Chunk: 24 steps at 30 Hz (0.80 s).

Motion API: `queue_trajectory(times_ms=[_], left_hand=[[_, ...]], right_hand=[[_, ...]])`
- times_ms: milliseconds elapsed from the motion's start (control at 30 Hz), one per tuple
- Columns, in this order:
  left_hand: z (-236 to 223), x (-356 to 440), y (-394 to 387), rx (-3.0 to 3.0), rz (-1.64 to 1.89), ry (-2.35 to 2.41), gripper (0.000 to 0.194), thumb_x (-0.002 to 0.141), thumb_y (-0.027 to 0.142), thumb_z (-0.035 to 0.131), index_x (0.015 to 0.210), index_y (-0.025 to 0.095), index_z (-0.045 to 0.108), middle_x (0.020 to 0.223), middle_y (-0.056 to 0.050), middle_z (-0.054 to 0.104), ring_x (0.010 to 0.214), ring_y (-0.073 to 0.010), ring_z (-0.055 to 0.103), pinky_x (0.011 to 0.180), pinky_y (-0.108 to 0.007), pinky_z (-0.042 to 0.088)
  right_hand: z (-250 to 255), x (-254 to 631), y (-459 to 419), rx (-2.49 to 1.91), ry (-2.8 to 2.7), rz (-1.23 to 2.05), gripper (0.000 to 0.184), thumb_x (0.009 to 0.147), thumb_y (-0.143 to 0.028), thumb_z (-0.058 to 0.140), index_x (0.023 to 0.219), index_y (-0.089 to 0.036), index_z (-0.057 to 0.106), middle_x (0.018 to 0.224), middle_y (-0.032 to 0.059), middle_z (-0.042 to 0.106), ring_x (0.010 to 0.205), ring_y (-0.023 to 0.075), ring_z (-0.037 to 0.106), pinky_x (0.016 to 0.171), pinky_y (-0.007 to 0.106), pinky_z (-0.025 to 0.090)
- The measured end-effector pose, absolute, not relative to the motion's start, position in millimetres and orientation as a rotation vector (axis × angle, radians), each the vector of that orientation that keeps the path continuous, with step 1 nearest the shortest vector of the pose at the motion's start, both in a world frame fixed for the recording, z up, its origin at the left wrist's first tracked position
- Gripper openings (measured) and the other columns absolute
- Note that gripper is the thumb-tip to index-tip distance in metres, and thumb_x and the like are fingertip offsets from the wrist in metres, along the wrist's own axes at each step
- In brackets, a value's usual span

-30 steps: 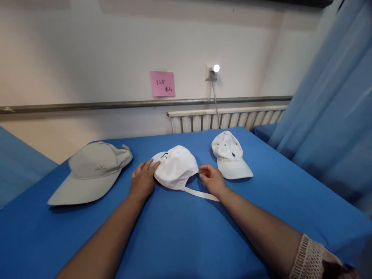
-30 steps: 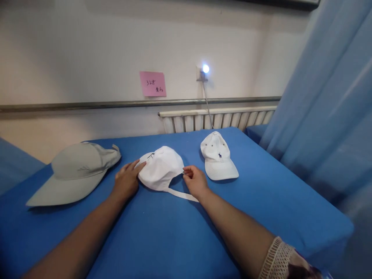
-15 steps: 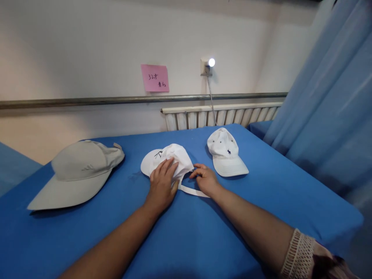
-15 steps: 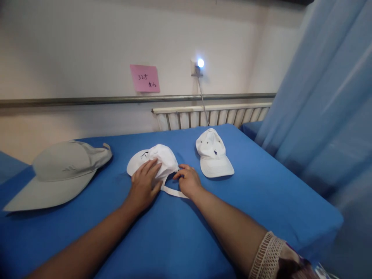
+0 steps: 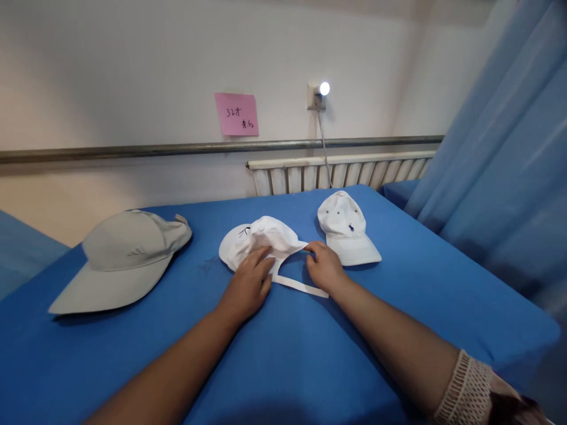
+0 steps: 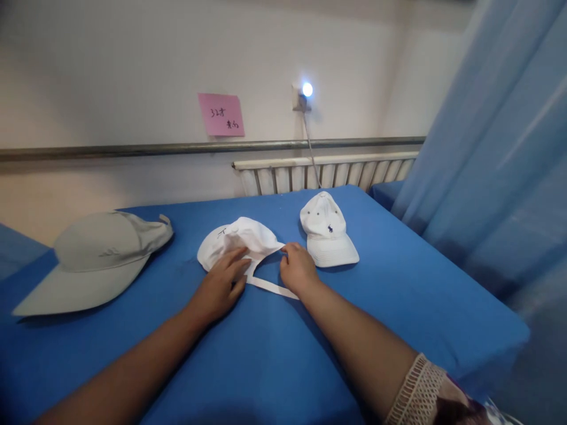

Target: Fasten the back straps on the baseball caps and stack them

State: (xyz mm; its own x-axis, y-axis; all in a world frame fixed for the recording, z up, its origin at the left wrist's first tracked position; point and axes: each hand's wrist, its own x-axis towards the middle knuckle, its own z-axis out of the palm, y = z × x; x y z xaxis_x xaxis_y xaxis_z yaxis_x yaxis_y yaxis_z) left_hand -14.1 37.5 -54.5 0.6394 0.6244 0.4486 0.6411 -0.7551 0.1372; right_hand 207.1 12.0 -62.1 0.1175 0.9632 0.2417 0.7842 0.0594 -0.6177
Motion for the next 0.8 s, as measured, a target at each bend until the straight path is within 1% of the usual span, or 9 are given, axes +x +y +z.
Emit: queue_trajectory(times_ms=[100, 167, 267, 333, 400, 500, 567, 667, 800], left_hand=[[-59, -22, 58, -2.649, -0.637, -1.283, 0.034, 0.084, 0.012, 0.05, 0.114, 0.016, 0.066, 0.139, -0.018, 0.056, 0.133, -0.0357, 0.047, 0.111, -0.06, 0.034], [-57, -27, 63, -2.584, -0.613, -1.396, 0.036, 0.081, 0.01, 0.05, 0.112, 0.015, 0.066, 0.137, -0.017, 0.058, 0.132, -0.0382, 0.047, 0.109, -0.064, 0.033], [-48, -30, 54, -2.729, -0.686, -1.344, 0.035, 0.078, 0.007, 0.048, 0.106, 0.015, 0.067, 0.125, -0.015, 0.065, 0.121, -0.0328, 0.055, 0.102, -0.053, 0.043], [-41, -30, 41, -2.888, -0.737, -1.24, 0.033, 0.079, 0.006, 0.045, 0.101, 0.017, 0.067, 0.11, -0.01, 0.07, 0.106, -0.0259, 0.062, 0.094, -0.042, 0.048], [-35, -29, 28, -2.99, -0.729, -1.235, 0.028, 0.081, 0.007, 0.044, 0.093, 0.019, 0.067, 0.096, -0.006, 0.071, 0.091, -0.0214, 0.064, 0.083, -0.035, 0.05], [-28, -25, 14, -3.093, -0.662, -1.305, 0.024, 0.081, 0.007, 0.044, 0.084, 0.02, 0.064, 0.083, -0.002, 0.069, 0.078, -0.0176, 0.063, 0.073, -0.029, 0.047], [-23, -23, 10, -3.151, -0.615, -1.306, 0.022, 0.08, 0.007, 0.045, 0.083, 0.02, 0.064, 0.081, -0.001, 0.069, 0.076, -0.0166, 0.063, 0.071, -0.027, 0.046], [-18, -19, 4, -3.183, -0.606, -1.261, 0.021, 0.081, 0.009, 0.047, 0.085, 0.02, 0.064, 0.083, -0.001, 0.069, 0.078, -0.0167, 0.063, 0.071, -0.027, 0.045], [-17, -16, -3, -3.194, -0.658, -1.198, 0.019, 0.084, 0.013, 0.046, 0.087, 0.02, 0.063, 0.086, -0.002, 0.068, 0.079, -0.0167, 0.063, 0.071, -0.027, 0.045]], right_hand=[[-52, 210, 5, -1.707, -1.833, 0.239, 0.03, 0.086, -0.009, 0.048, 0.107, -0.014, 0.069, 0.112, 0.011, 0.068, 0.108, 0.0228, 0.059, 0.099, 0.033, 0.042], [-45, 205, -4, -1.656, -1.983, 0.232, 0.027, 0.085, -0.01, 0.05, 0.099, -0.016, 0.072, 0.105, 0.0101, 0.069, 0.101, 0.0231, 0.061, 0.094, 0.034, 0.044], [-40, 197, -19, -1.51, -2.191, 0.359, 0.022, 0.081, -0.011, 0.054, 0.089, -0.017, 0.073, 0.095, 0.0081, 0.07, 0.089, 0.0209, 0.063, 0.083, 0.032, 0.047], [-40, 195, -24, -1.355, -2.236, 0.513, 0.022, 0.079, -0.008, 0.055, 0.086, -0.018, 0.073, 0.092, 0.0058, 0.07, 0.084, 0.0179, 0.063, 0.079, 0.029, 0.047], [-45, 197, -23, -1.211, -2.176, 0.724, 0.025, 0.076, -0.004, 0.053, 0.085, -0.018, 0.072, 0.092, 0.0034, 0.07, 0.083, 0.0154, 0.064, 0.078, 0.026, 0.048], [-55, 204, -14, -1.134, -1.914, 1.138, 0.034, 0.076, 0.0, 0.048, 0.096, -0.019, 0.069, 0.083, 0.0002, 0.07, 0.075, 0.0124, 0.066, 0.073, 0.025, 0.05], [-62, 210, -7, -1.17, -1.764, 1.292, 0.034, 0.08, -0.002, 0.046, 0.103, -0.018, 0.066, 0.072, -0.002, 0.067, 0.064, 0.0117, 0.064, 0.066, 0.024, 0.051], [-66, 214, -3, -1.23, -1.796, 1.195, 0.028, 0.08, -0.004, 0.049, 0.098, -0.018, 0.066, 0.063, -0.0046, 0.061, 0.058, 0.0107, 0.059, 0.06, 0.022, 0.047], [-63, 213, -6, -1.124, -2.078, 0.879, 0.019, 0.077, -0.004, 0.058, 0.086, -0.019, 0.067, 0.077, -0.0025, 0.063, 0.066, 0.0099, 0.056, 0.065, 0.021, 0.044]])
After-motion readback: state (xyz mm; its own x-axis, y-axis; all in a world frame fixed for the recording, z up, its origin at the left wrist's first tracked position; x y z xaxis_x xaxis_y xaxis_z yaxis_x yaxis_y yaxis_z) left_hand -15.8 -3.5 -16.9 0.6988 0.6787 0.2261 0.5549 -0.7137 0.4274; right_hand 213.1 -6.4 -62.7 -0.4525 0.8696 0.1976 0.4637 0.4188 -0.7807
